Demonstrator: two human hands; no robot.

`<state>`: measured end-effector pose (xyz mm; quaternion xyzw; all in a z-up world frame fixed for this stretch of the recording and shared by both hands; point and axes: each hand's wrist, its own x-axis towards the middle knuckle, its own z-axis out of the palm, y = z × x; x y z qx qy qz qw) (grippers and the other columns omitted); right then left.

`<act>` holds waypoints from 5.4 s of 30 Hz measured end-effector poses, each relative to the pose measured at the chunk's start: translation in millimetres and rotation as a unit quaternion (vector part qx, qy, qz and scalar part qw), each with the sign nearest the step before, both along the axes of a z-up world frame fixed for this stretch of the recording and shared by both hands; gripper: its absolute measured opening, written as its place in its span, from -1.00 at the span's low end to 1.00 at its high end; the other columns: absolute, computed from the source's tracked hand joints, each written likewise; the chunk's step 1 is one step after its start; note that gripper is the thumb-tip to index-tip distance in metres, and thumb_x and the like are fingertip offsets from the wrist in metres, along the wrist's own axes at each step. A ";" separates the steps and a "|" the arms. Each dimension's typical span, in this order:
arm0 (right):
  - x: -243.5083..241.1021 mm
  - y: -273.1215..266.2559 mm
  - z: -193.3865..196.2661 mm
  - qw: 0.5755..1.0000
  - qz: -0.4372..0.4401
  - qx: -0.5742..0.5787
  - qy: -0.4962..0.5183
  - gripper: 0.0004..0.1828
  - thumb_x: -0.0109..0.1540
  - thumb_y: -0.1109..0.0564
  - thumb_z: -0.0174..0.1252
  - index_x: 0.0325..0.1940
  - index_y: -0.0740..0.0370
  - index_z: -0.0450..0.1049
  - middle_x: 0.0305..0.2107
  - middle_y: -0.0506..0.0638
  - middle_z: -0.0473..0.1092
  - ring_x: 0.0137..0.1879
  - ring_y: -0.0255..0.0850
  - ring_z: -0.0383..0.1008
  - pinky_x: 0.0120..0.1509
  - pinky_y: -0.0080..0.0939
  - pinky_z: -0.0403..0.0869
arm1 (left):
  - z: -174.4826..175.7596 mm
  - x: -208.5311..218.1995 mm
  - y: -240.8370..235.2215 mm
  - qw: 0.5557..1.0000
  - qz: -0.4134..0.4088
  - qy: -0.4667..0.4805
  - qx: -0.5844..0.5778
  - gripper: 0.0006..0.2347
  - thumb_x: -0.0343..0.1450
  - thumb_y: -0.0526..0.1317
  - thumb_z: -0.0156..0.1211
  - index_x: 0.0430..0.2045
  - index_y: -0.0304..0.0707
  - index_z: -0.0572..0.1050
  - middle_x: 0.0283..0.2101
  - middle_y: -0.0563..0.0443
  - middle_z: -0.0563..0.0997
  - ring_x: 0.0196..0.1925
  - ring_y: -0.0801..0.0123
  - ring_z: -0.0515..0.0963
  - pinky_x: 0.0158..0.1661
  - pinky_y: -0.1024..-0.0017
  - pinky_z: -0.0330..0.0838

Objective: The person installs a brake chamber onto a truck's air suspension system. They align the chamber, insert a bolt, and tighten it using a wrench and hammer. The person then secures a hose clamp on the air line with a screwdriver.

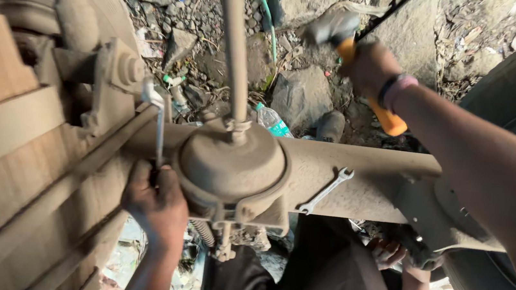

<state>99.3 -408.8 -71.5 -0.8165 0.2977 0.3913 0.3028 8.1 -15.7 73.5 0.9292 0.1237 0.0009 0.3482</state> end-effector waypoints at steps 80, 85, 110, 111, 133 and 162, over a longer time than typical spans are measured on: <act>-157.2 71.0 145.2 0.964 -0.117 0.237 -0.040 -0.50 0.18 0.24 0.30 0.16 0.15 0.30 -0.49 0.06 0.39 -0.43 -0.27 0.36 -0.33 -0.25 0.38 | -5.4 -8.0 2.9 0.998 0.037 0.047 0.000 -0.88 0.48 -0.32 -0.01 -0.45 -0.37 0.40 -0.53 0.05 0.40 -0.44 0.53 0.30 -0.37 0.46 0.25; -166.7 69.2 145.2 0.844 -0.382 0.313 -0.210 -0.44 0.21 0.23 0.23 0.21 0.35 0.15 -0.32 0.14 0.34 -0.37 -0.25 0.41 -0.37 -0.12 0.46 | -7.1 -4.7 -1.0 0.997 0.022 0.015 0.070 -0.81 0.52 -0.28 0.06 -0.51 -0.36 0.41 -0.57 -0.04 0.38 -0.52 0.40 0.31 -0.43 0.36 0.20; -70.8 171.3 283.8 0.833 0.466 -0.015 -0.297 -0.57 0.19 0.23 0.17 0.17 0.13 0.42 -0.63 -0.02 0.39 -0.56 -0.09 0.43 -0.50 -0.04 0.39 | -17.5 -6.0 16.3 0.994 0.079 -0.015 -0.074 -0.75 0.55 -0.17 0.07 -0.45 -0.41 0.38 -0.54 -0.22 0.44 -0.50 0.01 0.45 -0.43 0.10 0.26; -71.5 173.8 282.3 0.829 0.506 -0.040 -0.235 -0.60 0.24 0.23 0.15 0.18 0.09 0.43 -0.68 -0.05 0.38 -0.60 -0.13 0.42 -0.54 -0.05 0.39 | -16.7 -7.7 16.8 0.993 0.077 -0.019 -0.092 -0.75 0.55 -0.17 0.05 -0.46 -0.40 0.38 -0.54 -0.23 0.44 -0.50 0.00 0.46 -0.42 0.09 0.28; -391.7 86.3 14.0 0.914 -0.212 -0.075 -0.338 -0.65 0.22 0.03 0.24 -0.08 0.34 0.42 -0.47 0.17 0.49 -0.37 0.01 0.52 -0.28 -0.02 0.49 | -48.3 -7.8 21.1 0.967 -0.039 -0.232 0.097 -0.89 0.58 -0.29 0.17 -0.27 -0.37 0.45 -0.32 -0.28 0.58 -0.27 -0.15 0.58 -0.23 -0.01 0.37; -110.2 253.5 213.9 0.757 0.054 0.164 -0.631 -0.53 0.33 0.10 0.26 0.29 0.26 0.38 -0.14 0.08 0.55 -0.06 -0.10 0.61 0.00 -0.16 0.56 | -24.4 -24.4 2.4 0.946 -0.070 -0.317 0.022 -0.89 0.38 -0.25 0.11 -0.40 -0.25 0.32 -0.32 -0.17 0.40 -0.28 -0.04 0.48 -0.30 0.05 0.38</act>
